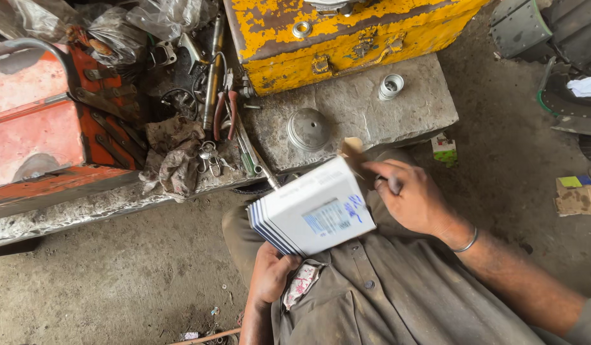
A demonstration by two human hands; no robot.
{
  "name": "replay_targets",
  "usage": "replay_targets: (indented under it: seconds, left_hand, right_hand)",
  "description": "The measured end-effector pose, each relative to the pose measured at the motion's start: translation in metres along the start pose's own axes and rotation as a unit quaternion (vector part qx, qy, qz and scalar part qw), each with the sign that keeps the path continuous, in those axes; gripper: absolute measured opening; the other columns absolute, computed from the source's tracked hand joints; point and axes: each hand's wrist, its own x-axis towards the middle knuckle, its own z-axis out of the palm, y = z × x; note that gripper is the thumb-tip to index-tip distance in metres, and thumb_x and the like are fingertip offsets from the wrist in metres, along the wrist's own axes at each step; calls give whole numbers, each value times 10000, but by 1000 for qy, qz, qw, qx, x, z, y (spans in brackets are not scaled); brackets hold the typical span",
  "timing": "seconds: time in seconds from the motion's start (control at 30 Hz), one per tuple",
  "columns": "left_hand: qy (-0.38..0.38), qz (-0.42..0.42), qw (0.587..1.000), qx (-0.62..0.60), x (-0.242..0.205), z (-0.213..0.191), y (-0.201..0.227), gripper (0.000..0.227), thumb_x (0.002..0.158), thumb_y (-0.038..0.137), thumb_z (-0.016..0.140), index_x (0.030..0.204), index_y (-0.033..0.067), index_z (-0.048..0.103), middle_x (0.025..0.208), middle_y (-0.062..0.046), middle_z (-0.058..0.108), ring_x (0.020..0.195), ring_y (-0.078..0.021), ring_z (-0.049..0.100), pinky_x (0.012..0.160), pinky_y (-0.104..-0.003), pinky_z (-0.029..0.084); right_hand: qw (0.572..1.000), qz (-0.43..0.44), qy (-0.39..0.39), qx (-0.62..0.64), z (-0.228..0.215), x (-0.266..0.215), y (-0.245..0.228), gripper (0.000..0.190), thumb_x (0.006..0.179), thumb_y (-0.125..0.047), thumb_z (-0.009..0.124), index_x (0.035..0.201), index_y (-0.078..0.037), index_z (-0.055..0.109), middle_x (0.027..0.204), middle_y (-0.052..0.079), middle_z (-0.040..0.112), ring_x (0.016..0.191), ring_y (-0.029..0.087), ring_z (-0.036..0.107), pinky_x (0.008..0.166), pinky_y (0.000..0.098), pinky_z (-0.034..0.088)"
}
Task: The person sits on the floor and unpacks a plastic bag containing small mechanical components. They remove a metal ring, a spring, and a yellow cylindrical part, placing them on a yellow toolbox. The person then picks up a metal cylinder and inserts the spring and ring into it, assembling the components by hand.
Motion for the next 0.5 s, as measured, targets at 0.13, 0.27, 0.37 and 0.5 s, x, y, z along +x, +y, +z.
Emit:
replay_targets:
  seconds: [0.13, 0.27, 0.37, 0.5]
  left_hand:
    - [-23, 49, 997, 58, 2, 6, 8, 394, 745, 25, 592, 1111, -85, 685, 974, -62, 754, 873, -124, 658, 804, -269, 540]
    - [-10, 51, 997, 59, 6, 3, -4, 403, 751, 32, 587, 1133, -66, 669, 1006, -56, 751, 907, -119, 665, 832, -262, 539]
    - [-10, 32, 999, 15, 9, -10, -25, 429, 775, 18, 581, 1188, -75, 656, 981, -67, 707, 853, -143, 612, 783, -291, 509]
    - [-17, 36, 996, -75, 9, -20, -43, 531, 811, 35, 586, 1324, -95, 629, 1040, -94, 678, 871, -175, 557, 784, -319, 447]
  right_hand:
    - [978, -185, 54, 82, 9, -1, 14, 342, 871, -142, 637, 1187, -12, 661, 1026, 160, 711, 919, 313, 696, 784, 382, 548]
    - [992, -79, 5, 96, 15, -1, 16, 281, 906, -247, 708, 1083, -30, 686, 852, 149, 691, 744, 293, 685, 691, 390, 537]
    - [993, -56, -60, 84, 14, 5, 16, 284, 888, -275, 722, 1059, -48, 713, 826, 154, 709, 731, 277, 697, 681, 392, 538]
    - [986, 28, -162, 9, 19, 10, 20, 314, 857, -292, 738, 1061, -53, 728, 753, 198, 675, 677, 299, 672, 691, 401, 540]
